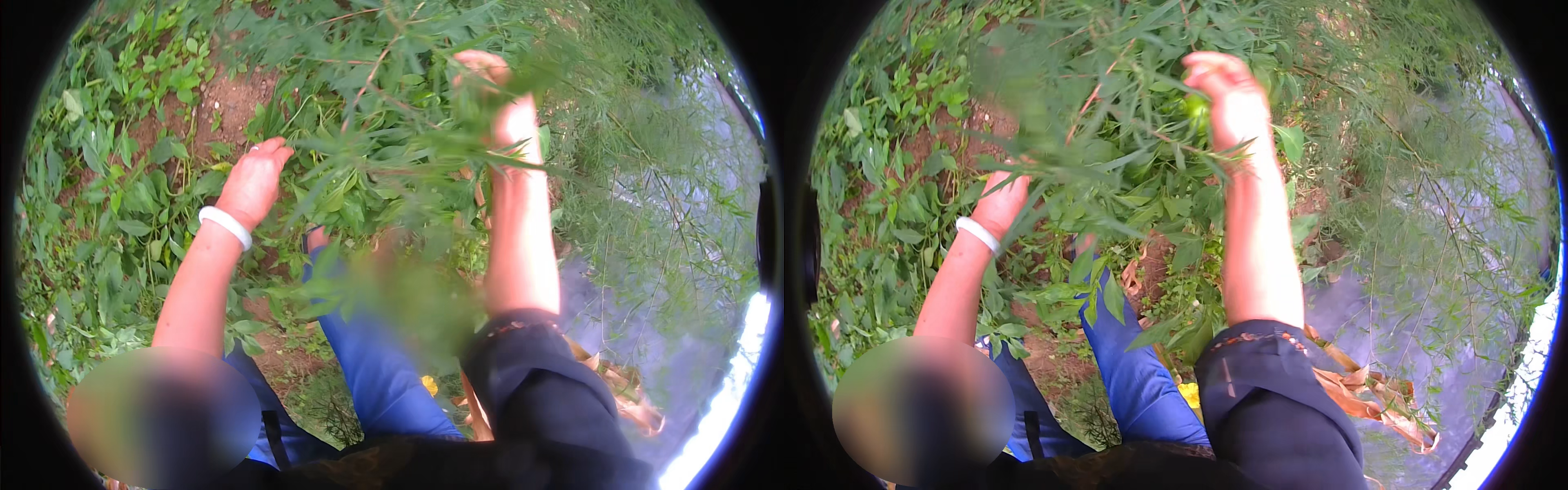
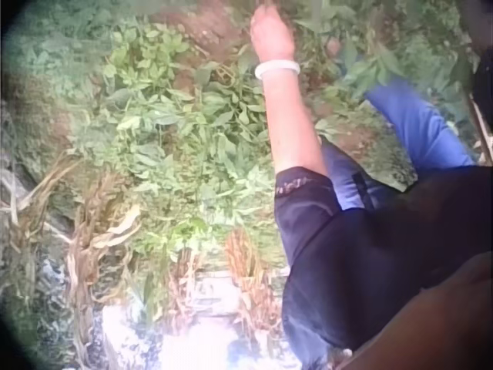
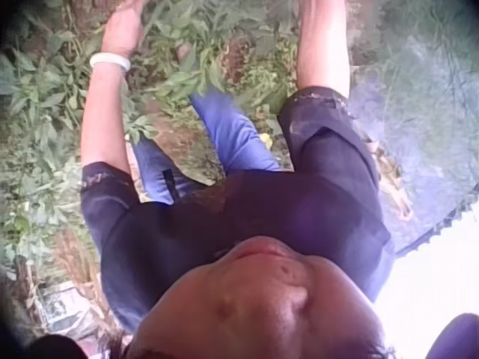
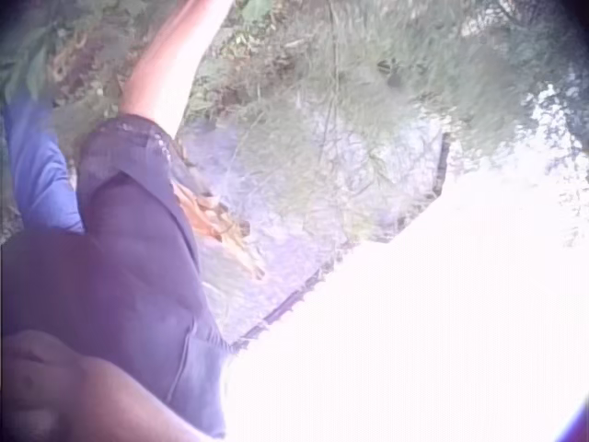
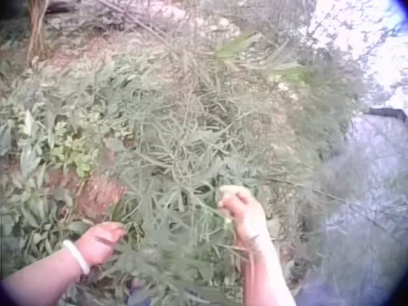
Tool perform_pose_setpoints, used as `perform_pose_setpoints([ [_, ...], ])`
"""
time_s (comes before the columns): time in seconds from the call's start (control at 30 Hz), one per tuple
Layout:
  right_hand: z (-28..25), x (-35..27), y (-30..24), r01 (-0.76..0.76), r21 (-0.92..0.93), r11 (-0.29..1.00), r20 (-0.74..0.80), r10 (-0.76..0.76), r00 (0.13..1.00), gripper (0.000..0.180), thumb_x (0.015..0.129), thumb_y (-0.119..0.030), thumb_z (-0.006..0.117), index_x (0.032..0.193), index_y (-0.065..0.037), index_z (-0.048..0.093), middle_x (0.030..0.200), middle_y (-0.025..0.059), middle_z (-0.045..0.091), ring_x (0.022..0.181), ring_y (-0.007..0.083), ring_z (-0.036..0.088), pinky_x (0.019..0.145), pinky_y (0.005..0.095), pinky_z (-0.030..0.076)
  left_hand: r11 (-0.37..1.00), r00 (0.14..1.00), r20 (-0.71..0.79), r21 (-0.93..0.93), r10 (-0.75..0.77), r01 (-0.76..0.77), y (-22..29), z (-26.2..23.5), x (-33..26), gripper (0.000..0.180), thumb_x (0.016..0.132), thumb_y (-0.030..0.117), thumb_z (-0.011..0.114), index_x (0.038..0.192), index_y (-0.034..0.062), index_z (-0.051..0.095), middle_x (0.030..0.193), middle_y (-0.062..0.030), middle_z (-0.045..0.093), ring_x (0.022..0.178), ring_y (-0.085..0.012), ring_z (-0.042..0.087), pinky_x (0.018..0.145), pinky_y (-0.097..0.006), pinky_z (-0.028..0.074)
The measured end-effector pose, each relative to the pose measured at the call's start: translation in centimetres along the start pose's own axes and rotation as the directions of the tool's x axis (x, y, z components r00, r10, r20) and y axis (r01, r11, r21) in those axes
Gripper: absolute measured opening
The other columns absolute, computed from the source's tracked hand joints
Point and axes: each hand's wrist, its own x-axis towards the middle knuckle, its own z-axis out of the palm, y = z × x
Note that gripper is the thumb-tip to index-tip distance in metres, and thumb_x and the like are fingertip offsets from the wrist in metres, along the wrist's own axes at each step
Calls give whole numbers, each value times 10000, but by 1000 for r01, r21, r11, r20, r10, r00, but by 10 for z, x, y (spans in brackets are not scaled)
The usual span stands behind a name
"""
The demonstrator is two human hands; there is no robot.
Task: The person harvests peppers by hand, pulling individual peppers from the plants and carrying them in one hand.
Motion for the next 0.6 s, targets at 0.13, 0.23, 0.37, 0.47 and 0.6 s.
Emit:
perform_pose_setpoints([
  [0.13,-80,57,5,-89,-375,923,-233,-1,972,263,881,-108,532,1112,-76,652,951,95,687,862,207,634,787,339,509,996,998,-28,-72,49,-51,1,14,-5,287,865,43,476,1133,-3,569,1226,-177,556,1165,-303,517,969,-358,440],
  [0.23,-81,66,10,-114,-777,619,248,468,848,404,883,-58,466,1270,-120,561,1263,107,582,998,214,607,899,340,483,329,942,93,-922,-323,204,-7,19,-3,302,881,-2,464,1179,-6,513,1210,-177,553,1161,-303,528,938,-344,462],
  [0.37,-71,20,20,-187,-559,808,553,531,642,552,835,-13,428,1371,-145,451,1292,137,548,1226,243,497,1025,340,403,911,988,-31,391,152,-128,57,-14,-2,371,793,-34,536,1157,38,546,1162,-158,582,1126,-320,543,914,-404,470],
  [0.47,-52,-38,24,15,-417,909,596,261,759,532,810,16,439,1328,-102,473,1246,180,561,1096,284,585,978,347,446,961,954,-195,203,228,-189,81,-30,8,456,803,-46,518,1244,70,526,1183,-136,585,1137,-315,538,938,-379,449],
  [0.6,-34,-94,48,183,-417,890,410,4,912,420,809,-8,483,1223,-62,525,1161,211,569,1034,380,574,931,430,463,948,943,-114,-13,314,-317,135,-26,39,449,829,-62,505,1252,83,538,1155,-119,602,1077,-272,579,909,-344,468],
])
